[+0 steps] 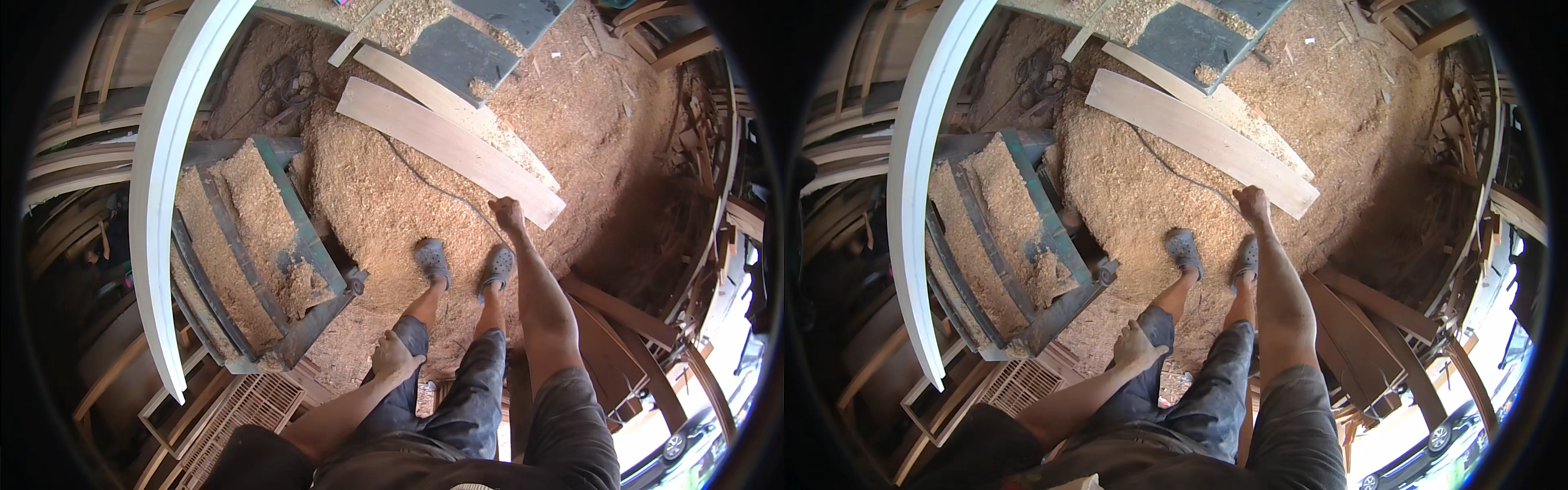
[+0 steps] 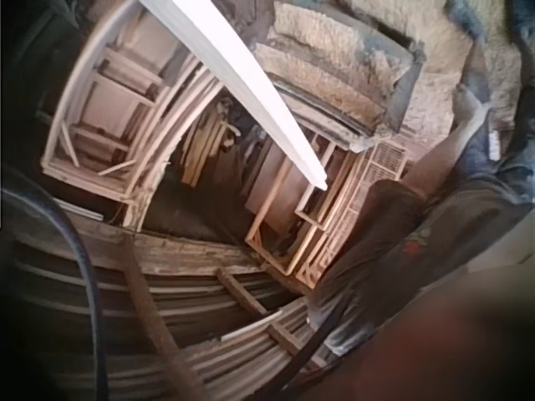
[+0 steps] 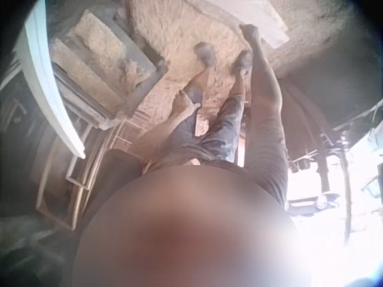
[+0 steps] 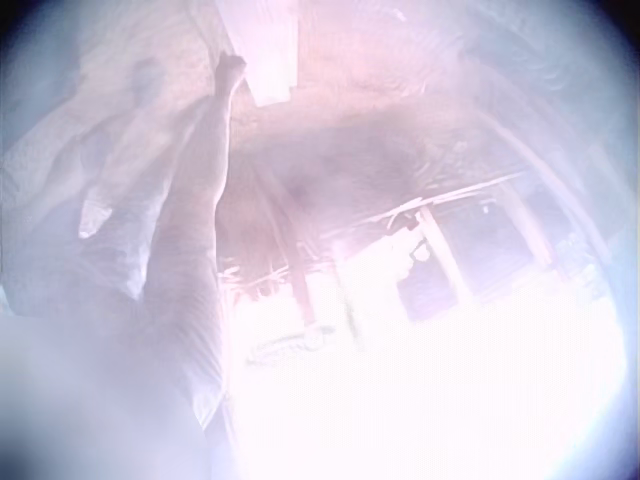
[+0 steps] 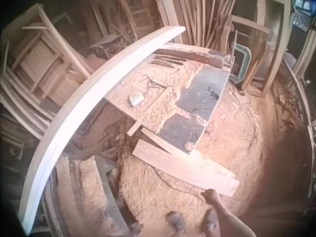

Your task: The person assembles a rectangular wooden frame on the ground using white and brown planks. They position the pieces, then use a hammer and nails to fasten the corners together.

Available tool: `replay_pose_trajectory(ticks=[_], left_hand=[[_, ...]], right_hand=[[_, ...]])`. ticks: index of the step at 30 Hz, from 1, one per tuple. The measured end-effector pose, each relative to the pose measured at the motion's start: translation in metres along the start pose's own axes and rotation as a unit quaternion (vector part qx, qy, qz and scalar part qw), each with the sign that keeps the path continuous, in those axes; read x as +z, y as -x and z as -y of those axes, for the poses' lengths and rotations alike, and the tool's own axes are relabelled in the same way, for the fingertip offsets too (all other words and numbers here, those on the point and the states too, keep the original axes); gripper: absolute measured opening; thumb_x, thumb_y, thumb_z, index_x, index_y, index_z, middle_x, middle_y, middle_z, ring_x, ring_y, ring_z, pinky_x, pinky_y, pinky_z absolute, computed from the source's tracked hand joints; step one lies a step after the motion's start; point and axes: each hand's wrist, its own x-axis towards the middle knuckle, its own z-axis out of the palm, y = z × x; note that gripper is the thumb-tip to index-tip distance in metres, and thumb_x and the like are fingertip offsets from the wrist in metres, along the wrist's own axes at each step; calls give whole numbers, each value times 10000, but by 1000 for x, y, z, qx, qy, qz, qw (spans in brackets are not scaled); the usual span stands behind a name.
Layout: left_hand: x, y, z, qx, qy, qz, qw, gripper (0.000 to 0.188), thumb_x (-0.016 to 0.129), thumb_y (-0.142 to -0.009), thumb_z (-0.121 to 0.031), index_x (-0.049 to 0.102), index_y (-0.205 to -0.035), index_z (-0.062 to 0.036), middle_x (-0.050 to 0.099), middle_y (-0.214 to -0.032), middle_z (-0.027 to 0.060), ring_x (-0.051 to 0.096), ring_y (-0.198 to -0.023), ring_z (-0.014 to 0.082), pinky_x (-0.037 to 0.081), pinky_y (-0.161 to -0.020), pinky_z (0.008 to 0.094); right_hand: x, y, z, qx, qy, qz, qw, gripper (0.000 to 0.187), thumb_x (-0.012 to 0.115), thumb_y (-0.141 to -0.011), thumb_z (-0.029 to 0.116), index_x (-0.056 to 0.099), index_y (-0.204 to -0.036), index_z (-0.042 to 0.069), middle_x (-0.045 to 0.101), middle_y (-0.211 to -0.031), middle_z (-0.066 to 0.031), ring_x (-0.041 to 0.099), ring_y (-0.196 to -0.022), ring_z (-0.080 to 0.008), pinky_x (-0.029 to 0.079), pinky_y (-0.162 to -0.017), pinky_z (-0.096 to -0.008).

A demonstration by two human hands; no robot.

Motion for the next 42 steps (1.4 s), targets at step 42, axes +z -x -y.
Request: replay_pose_trajectory(ticks=[42], left_hand=[[-6, -25, -26, -61, -49, 15, 997, 1224, 873, -759, -668, 364, -1554, 110, 611, -1333, 298, 696, -1161, 430, 585, -971, 495]], right_hand=[[160, 50, -40, -123, 89, 28, 988, 353, 765, -988, 310, 656, -1221, 68, 596, -1185, -118, 587, -1083, -255, 513, -974, -490]])
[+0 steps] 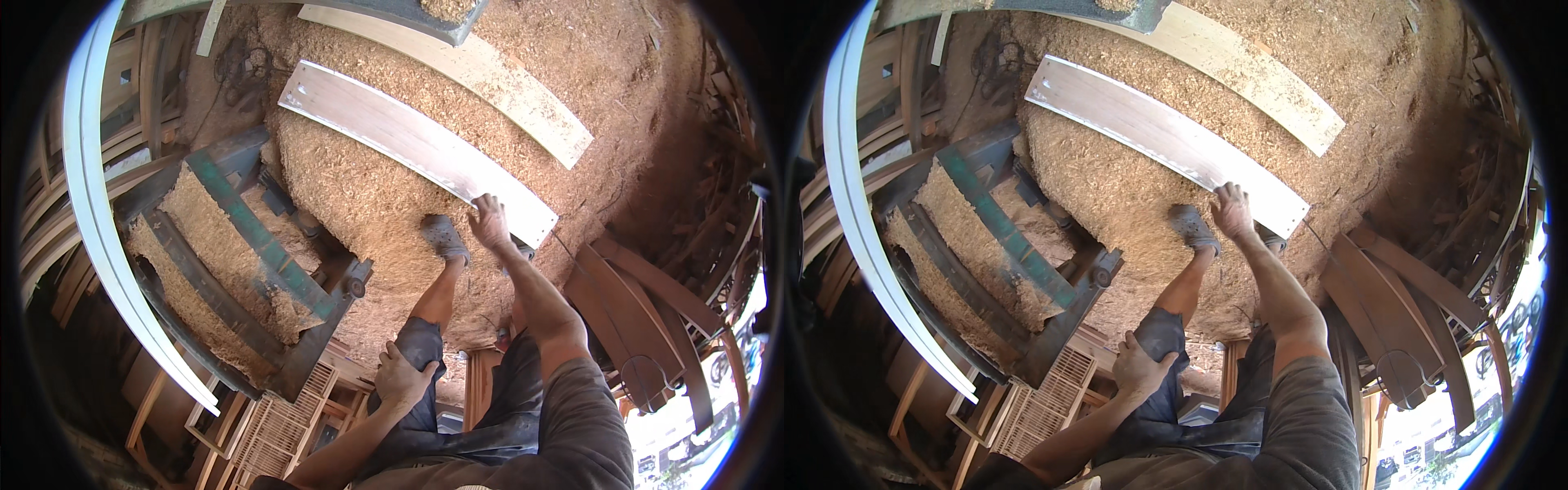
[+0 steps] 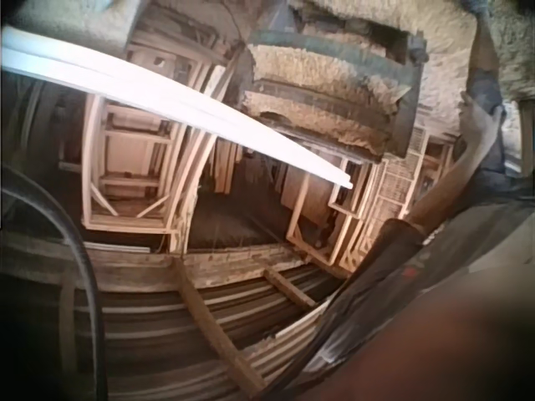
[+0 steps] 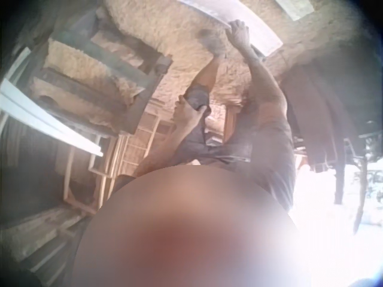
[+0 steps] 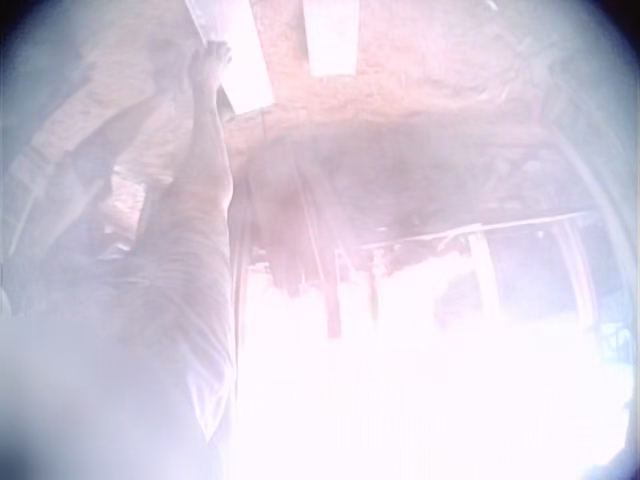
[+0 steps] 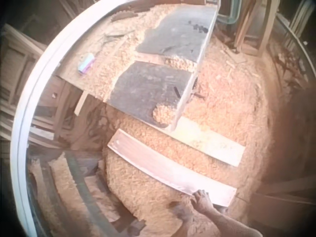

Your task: The person assembles a rectangular wooden frame on the ground using white and brown planks. They position the pieces, then use a hammer and nails to fasten the corners together.

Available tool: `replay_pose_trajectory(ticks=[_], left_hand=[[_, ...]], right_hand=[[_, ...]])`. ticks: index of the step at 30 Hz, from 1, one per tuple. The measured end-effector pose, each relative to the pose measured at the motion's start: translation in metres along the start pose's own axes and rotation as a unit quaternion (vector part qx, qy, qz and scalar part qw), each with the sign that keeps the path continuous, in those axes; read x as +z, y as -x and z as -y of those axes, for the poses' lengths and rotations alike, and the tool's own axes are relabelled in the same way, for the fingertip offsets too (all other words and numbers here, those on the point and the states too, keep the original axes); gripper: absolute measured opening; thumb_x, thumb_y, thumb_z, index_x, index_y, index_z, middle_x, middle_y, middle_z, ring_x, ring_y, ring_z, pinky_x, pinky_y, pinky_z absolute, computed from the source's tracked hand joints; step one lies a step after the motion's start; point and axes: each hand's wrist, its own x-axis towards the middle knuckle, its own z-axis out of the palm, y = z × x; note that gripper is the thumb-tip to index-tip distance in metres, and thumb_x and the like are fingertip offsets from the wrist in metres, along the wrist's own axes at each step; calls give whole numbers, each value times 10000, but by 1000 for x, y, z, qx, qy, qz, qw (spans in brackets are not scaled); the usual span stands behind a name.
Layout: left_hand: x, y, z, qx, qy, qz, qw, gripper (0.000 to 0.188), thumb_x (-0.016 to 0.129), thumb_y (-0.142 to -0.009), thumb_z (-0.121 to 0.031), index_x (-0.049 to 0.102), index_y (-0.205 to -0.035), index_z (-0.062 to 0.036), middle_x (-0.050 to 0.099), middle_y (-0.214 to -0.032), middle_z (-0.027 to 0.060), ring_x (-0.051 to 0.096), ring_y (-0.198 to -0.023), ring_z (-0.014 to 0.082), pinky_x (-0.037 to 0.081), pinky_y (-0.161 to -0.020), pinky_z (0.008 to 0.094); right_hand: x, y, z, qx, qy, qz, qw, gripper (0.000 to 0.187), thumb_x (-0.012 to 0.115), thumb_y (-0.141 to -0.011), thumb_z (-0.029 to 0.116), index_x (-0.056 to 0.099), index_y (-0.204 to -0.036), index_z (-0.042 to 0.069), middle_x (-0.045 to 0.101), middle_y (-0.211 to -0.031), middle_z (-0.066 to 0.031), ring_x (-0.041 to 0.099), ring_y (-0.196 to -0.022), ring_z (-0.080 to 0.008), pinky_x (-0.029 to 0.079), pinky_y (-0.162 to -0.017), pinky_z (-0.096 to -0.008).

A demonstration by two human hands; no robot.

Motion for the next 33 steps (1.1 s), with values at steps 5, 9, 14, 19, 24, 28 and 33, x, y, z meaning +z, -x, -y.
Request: replay_pose_trajectory(ticks=[5, 9, 14, 19, 24, 28, 33], left_hand=[[-2, -4, 0, 7, -31, -20, 999, 1199, 858, -792, -658, 345, -1560, 106, 603, -1335, 282, 720, -1116, 422, 603, -948, 476], [-10, -9, 1, 0, -38, -42, 998, 1218, 857, -785, -662, 337, -1575, 105, 597, -1342, 291, 702, -1156, 436, 597, -955, 486], [-27, -14, 1, 7, -11, -57, 998, 1226, 854, -785, -662, 330, -1578, 113, 597, -1324, 302, 689, -1178, 456, 598, -950, 488], [-37, -9, -10, -2, -4, -34, 999, 1225, 848, -795, -662, 319, -1582, 114, 600, -1306, 304, 698, -1156, 462, 607, -931, 491], [-33, -2, -11, 21, -13, -43, 999, 1206, 833, -814, -667, 313, -1581, 105, 596, -1304, 312, 703, -1150, 462, 608, -930, 503], [-14, -8, -4, 51, 43, -52, 996, 1094, 798, -858, -667, 406, -1537, 97, 605, -1311, 298, 690, -1170, 464, 579, -983, 517], [-56, -91, -75, 158, 402, -30, 901, 897, 730, -958, -657, 550, -1476, 53, 656, -1338, 242, 660, -1274, 309, 561, -1025, 425]], right_hand=[[-107, -137, -114, 118, 57, -172, 976, 768, 789, -923, 603, 587, -1417, 51, 595, -1265, -142, 570, -1096, -265, 531, -952, -463], [-172, -224, -165, 160, 110, -157, 968, 1214, 926, -763, 568, 303, -1684, 83, 411, -1681, -202, 404, -1533, -411, 409, -1230, -576], [-187, -254, -165, 182, 19, -24, 983, 1097, 1042, -608, 195, 524, -1574, 138, 607, -1492, -181, 516, -1443, -396, 412, -1227, -528], [-178, -230, -149, 152, 5, 103, 983, 445, 1042, -643, 251, 806, -1018, 208, 631, -1430, -95, 574, -1335, -329, 419, -1211, -501], [-167, -154, -103, 148, -213, 32, 965, 354, 813, -940, 144, 589, -1210, 98, 735, -1165, -154, 717, -876, -224, 624, -630, -344], [-154, -61, -16, 104, 29, -77, 991, 293, 729, -950, 70, 572, -1197, 51, 674, -1123, -177, 677, -908, -268, 599, -674, -419], [-183, 81, 75, 47, 71, -120, 989, 379, 677, -849, 31, 582, -1216, 33, 584, -1136, -206, 590, -1072, -385, 486, -926, -556]])
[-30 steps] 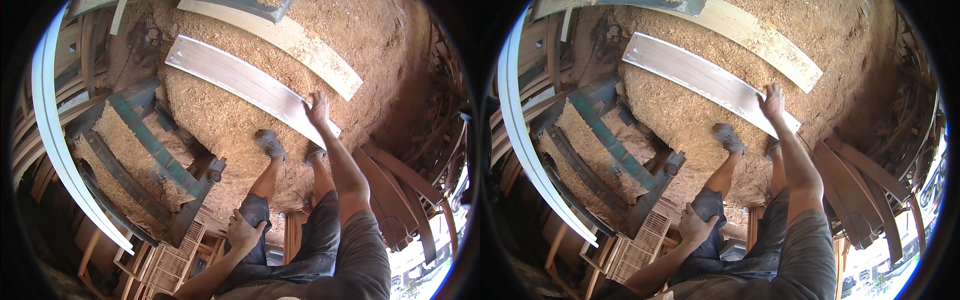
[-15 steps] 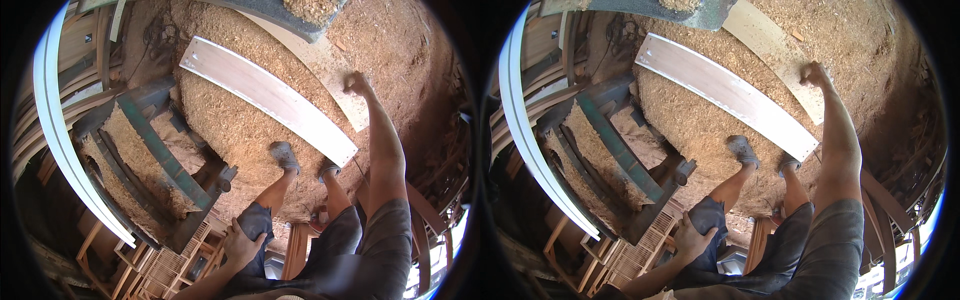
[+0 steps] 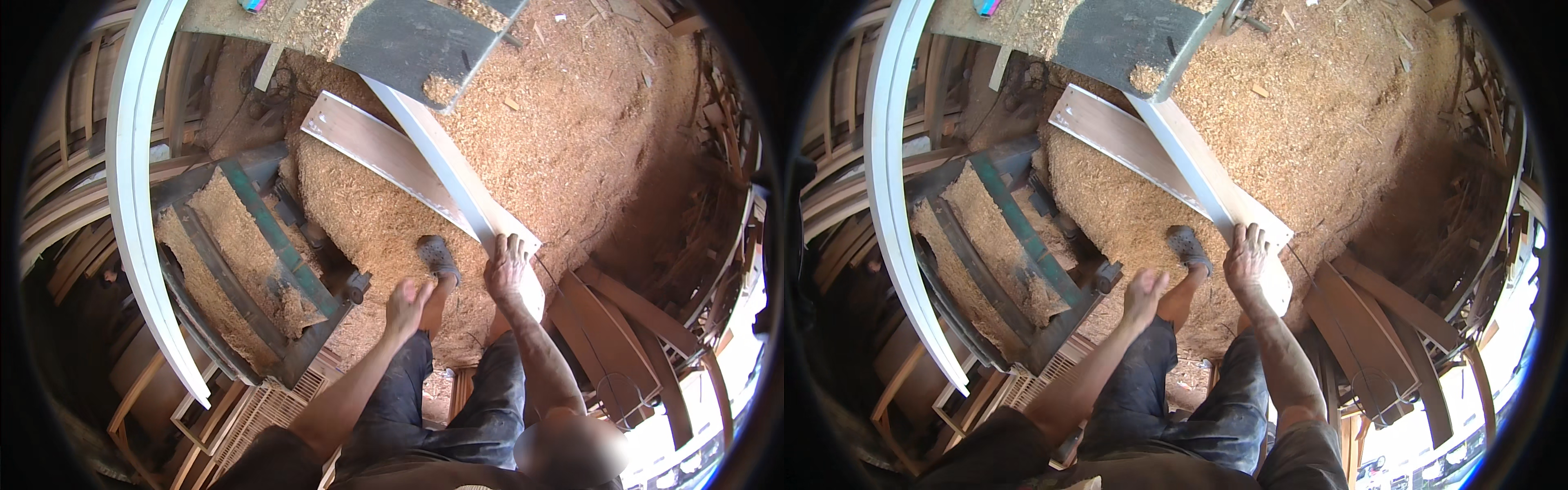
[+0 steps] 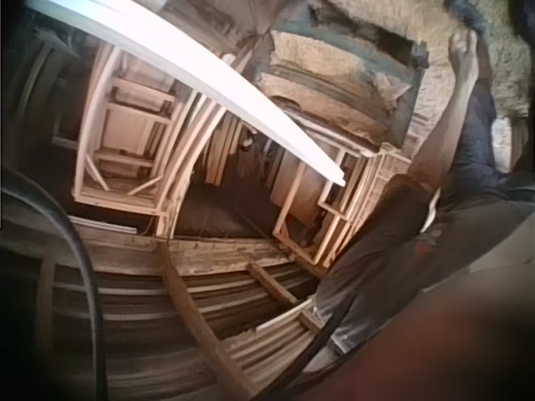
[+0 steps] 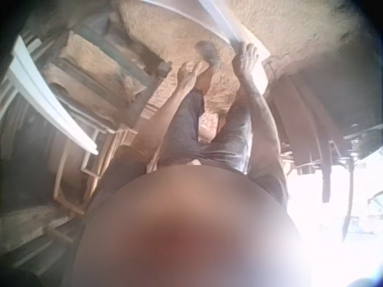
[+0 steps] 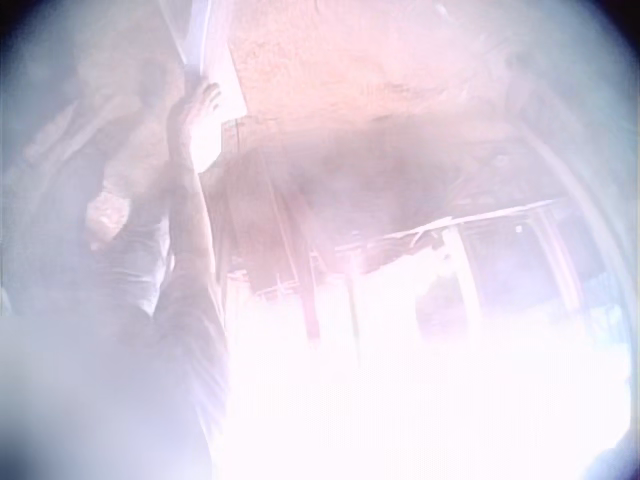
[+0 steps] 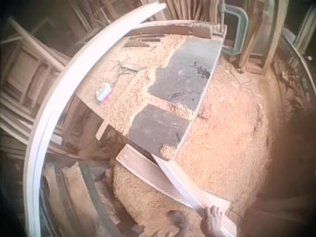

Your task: The person assembles a rectangular wooden frame on the ground using white and brown planks. They position the pieces, then use a hammer and nails to fasten the corners together.

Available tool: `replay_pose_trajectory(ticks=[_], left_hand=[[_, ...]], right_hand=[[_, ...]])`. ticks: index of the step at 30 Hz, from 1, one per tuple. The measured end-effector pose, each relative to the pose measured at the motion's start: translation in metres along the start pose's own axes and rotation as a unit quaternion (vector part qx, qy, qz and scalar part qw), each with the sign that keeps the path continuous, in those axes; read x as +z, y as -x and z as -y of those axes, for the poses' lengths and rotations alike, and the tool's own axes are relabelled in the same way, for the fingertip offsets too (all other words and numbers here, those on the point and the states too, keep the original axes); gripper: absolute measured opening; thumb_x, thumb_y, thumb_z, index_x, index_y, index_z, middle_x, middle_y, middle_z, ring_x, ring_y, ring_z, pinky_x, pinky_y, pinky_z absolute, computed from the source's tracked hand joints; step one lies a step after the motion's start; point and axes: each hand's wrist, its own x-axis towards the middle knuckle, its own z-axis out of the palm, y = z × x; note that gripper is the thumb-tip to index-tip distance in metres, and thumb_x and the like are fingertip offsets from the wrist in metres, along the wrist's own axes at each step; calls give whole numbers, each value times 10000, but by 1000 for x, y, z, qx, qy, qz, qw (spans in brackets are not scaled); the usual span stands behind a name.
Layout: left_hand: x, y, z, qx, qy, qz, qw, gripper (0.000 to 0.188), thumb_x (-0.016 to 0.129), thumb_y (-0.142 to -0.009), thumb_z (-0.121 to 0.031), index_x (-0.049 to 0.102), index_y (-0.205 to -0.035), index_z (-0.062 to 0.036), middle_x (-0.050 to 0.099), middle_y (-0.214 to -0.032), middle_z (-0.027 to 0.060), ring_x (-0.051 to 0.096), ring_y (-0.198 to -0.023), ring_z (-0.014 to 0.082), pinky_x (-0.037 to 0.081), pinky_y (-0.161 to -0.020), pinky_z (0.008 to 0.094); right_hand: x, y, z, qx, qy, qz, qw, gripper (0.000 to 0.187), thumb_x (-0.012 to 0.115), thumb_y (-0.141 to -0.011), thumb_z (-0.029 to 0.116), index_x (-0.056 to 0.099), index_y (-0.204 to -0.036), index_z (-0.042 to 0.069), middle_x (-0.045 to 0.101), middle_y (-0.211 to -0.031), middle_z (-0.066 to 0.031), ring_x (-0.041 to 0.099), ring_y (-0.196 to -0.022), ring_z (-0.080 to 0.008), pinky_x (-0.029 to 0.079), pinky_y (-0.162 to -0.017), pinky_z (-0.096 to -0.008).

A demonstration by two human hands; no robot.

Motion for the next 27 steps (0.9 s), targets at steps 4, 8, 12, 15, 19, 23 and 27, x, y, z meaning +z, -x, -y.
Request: replay_pose_trajectory(ticks=[4, 8, 12, 15, 19, 23, 27], left_hand=[[21, -109, -106, -41, 265, 2, 963, 1110, 616, -927, -822, 376, -1604, 24, 612, -1337, 270, 670, -1193, 350, 603, -952, 533], [51, -115, -134, 13, 228, 8, 974, 611, 855, -899, -148, 516, -1384, 5, 676, -1235, 173, 719, -1094, 277, 644, -934, 430], [46, -67, -85, -2, 344, 128, 930, 461, 768, -924, -45, 539, -1321, 10, 674, -1241, 168, 713, -1115, 276, 642, -943, 430], [42, -31, -53, -16, 378, 143, 914, 381, 731, -925, -21, 570, -1269, 13, 678, -1216, 145, 716, -1088, 262, 637, -954, 433], [27, 23, -35, 34, 415, 159, 895, 402, 739, -861, -32, 566, -1222, 1, 668, -1144, 119, 713, -968, 212, 647, -812, 348], [2, 86, -26, 16, 416, 120, 901, 402, 713, -819, -12, 588, -1201, -25, 663, -1106, 88, 716, -949, 186, 642, -731, 316], [-5, 154, -29, -21, 530, 78, 844, 514, 848, -935, -197, 573, -1352, -75, 680, -1233, 66, 712, -1089, 204, 653, -798, 379]], right_hand=[[-58, 87, 24, 35, 6, 27, 999, 472, 676, -793, 34, 576, -1254, 10, 567, -1165, -214, 555, -1140, -417, 438, -971, -569], [-97, 153, 31, 85, -9, 74, 994, 529, 754, -767, 77, 579, -1262, 15, 564, -1226, -211, 546, -1183, -427, 439, -994, -594], [-129, 201, 16, 131, -82, 151, 976, 859, 922, -721, 324, 516, -1425, 49, 461, -1482, -243, 445, -1385, -470, 366, -1148, -647], [-168, 234, -17, 170, -48, 224, 958, 1465, 1017, -520, 592, 279, -1702, 142, 218, -1724, -291, 213, -1603, -486, 195, -1307, -639], [-199, 260, -34, 144, -141, 299, 933, 1494, 1018, -511, 514, 236, -1734, 163, 229, -1692, -340, 243, -1562, -533, 243, -1296, -598], [-238, 294, -24, 85, -107, 281, 950, 1440, 1018, -486, 425, 309, -1721, 206, 258, -1632, -390, 297, -1500, -571, 296, -1243, -639], [-283, 311, -25, -3, -38, 225, 974, 1389, 1020, -516, 454, 339, -1704, 220, 273, -1623, -389, 303, -1489, -569, 268, -1230, -670]])
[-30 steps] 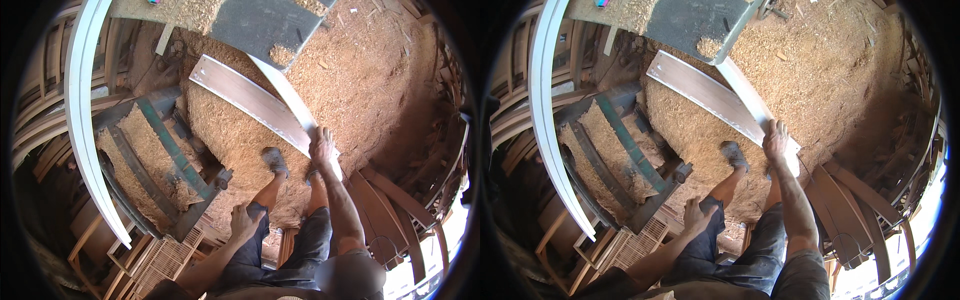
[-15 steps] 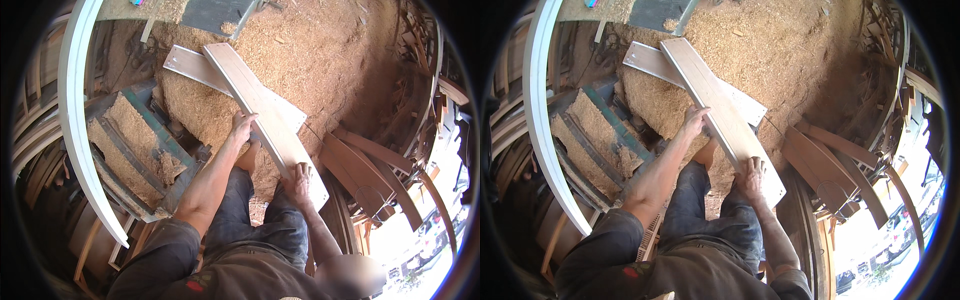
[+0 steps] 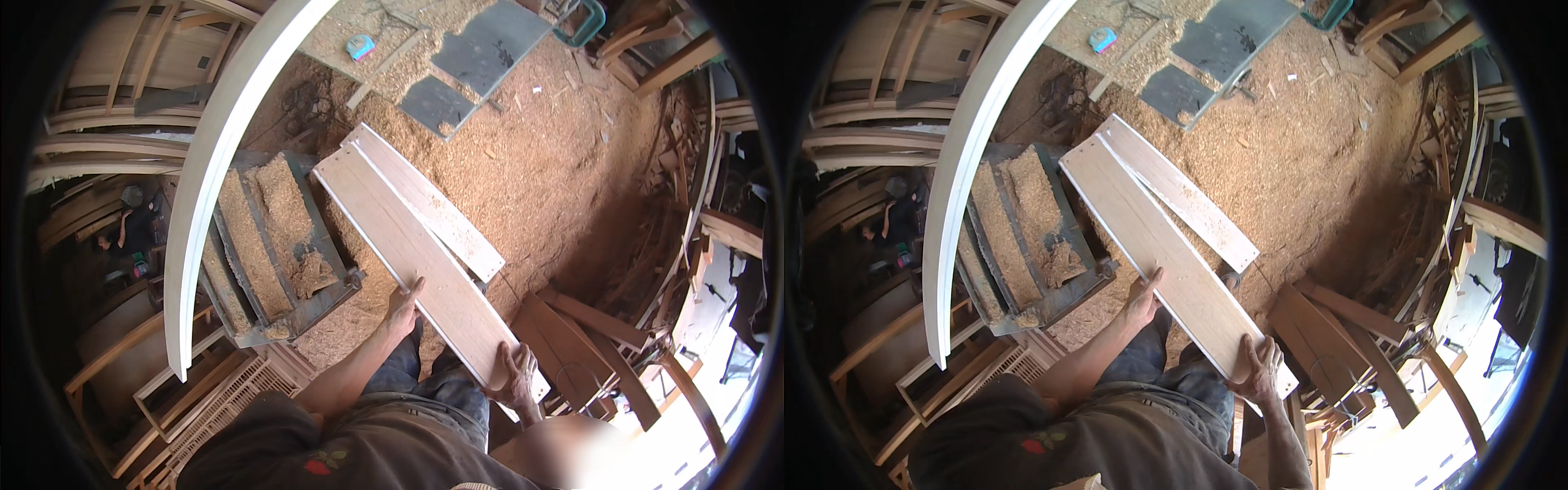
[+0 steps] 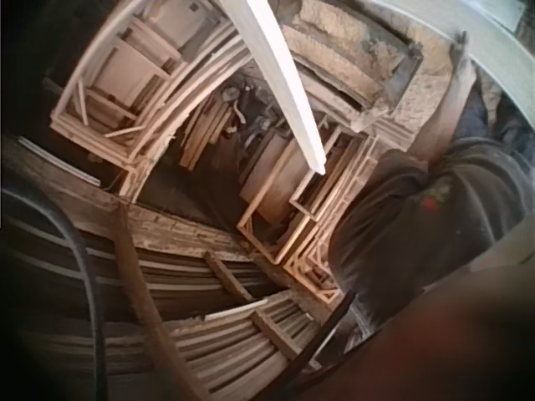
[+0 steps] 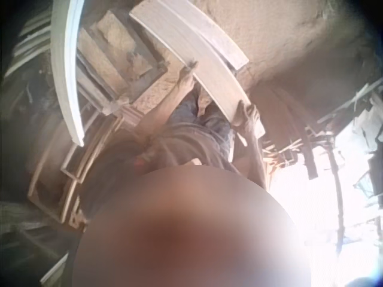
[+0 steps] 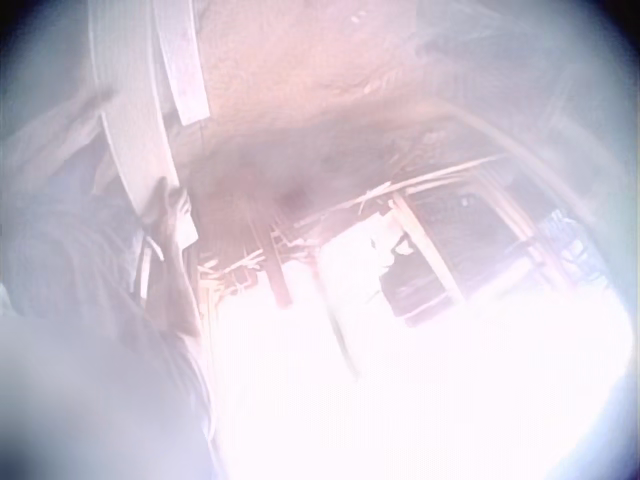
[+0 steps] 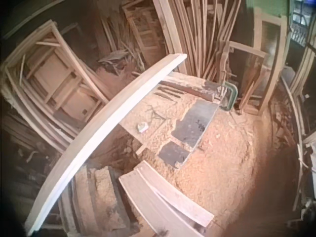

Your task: The person assembles a rectangular wooden frame on the ground using white and brown planks. They position the pieces, then use a hammer and nails to fasten the corners together.

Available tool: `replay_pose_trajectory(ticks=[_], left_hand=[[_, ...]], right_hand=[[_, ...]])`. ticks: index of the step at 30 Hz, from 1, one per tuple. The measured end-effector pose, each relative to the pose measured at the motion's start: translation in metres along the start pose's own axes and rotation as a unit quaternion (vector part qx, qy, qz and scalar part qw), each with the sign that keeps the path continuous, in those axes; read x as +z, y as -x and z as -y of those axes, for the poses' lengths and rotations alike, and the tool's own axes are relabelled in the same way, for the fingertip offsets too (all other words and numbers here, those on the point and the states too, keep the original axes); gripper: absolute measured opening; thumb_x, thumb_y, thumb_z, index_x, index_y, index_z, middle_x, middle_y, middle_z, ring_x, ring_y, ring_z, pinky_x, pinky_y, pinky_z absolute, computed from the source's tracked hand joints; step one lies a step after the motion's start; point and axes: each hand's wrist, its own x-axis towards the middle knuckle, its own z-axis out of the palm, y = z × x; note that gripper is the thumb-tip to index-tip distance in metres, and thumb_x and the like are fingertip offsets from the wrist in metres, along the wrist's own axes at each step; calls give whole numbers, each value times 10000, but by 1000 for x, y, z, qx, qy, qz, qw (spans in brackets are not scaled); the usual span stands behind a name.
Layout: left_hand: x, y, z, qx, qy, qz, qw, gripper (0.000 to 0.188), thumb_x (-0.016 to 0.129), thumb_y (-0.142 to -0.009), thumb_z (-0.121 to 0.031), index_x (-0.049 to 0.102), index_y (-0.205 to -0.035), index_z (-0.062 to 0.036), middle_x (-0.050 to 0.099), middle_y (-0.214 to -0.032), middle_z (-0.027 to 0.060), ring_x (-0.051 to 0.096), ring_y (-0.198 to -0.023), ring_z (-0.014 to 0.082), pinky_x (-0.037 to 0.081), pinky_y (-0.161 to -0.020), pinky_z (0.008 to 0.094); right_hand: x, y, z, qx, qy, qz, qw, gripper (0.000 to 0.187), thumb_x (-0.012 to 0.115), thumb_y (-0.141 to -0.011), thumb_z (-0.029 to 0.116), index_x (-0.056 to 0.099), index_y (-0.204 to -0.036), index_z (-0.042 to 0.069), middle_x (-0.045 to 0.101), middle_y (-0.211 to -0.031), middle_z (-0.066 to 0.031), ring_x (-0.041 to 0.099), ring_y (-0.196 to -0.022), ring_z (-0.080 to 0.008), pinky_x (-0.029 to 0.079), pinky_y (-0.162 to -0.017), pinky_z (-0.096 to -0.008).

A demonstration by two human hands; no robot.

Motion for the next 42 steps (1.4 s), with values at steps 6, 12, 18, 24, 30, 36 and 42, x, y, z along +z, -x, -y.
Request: replay_pose_trajectory(ticks=[6, 12, 18, 24, 30, 36, 42], left_hand=[[9, 96, -59, 112, 51, 67, 990, 561, 815, -943, -82, 546, -1431, -20, 669, -1319, 118, 680, -1212, 231, 610, -986, 431], [-30, 202, -130, 334, 13, -13, 943, 597, 706, -922, 32, 497, -1478, -16, 635, -1358, 111, 611, -1302, 227, 468, -1142, 398], [-112, 258, -146, 401, 58, -156, 901, 671, 724, -842, 102, 518, -1469, -23, 638, -1318, 89, 644, -1209, 235, 489, -1096, 387], [-187, 278, -141, 348, 88, -260, 896, 658, 761, -846, 28, 537, -1462, -38, 626, -1329, 109, 632, -1236, 270, 536, -1080, 450], [-239, 279, -147, 334, 192, -300, 873, 580, 774, -903, -30, 554, -1440, -46, 633, -1275, 82, 670, -1120, 227, 617, -875, 364], [-277, 264, -154, 298, 205, -265, 894, 598, 813, -890, -70, 568, -1435, -47, 663, -1253, 80, 694, -1096, 220, 636, -853, 367], [-279, 238, -166, 294, 223, -284, 885, 628, 814, -889, -72, 555, -1460, -39, 672, -1269, 102, 702, -1100, 234, 644, -867, 369]], right_hand=[[-48, -13, 0, -103, 33, -15, 994, 1452, 1039, -522, 484, 272, -1714, 169, 303, -1618, -359, 325, -1481, -548, 296, -1221, -660], [-101, -145, 52, -235, -56, -33, 970, 987, 917, -785, 566, 565, -1516, 3, 627, -1373, -243, 600, -1315, -428, 507, -1092, -518], [-152, -336, 207, -242, -50, -113, 962, 710, 850, -903, 490, 673, -1385, 0, 718, -1239, -246, 729, -1062, -377, 586, -913, -478], [-177, -481, 368, -226, 104, -212, 945, 797, 860, -888, 402, 539, -1562, 124, 492, -1558, -238, 482, -1418, -457, 476, -1123, -580], [-167, -564, 394, -245, 258, -319, 878, 474, 649, -988, 199, 578, -1455, 155, 547, -1452, -209, 487, -1404, -420, 394, -1161, -635], [-240, -560, 387, -362, 189, -335, 849, 242, 546, -1050, 169, 624, -1253, 64, 638, -1268, -174, 560, -1276, -402, 438, -1047, -594], [-261, -587, 429, -324, 309, -296, 843, 720, 637, -985, 209, 362, -1642, 106, 504, -1536, -269, 505, -1399, -456, 410, -1168, -596]])
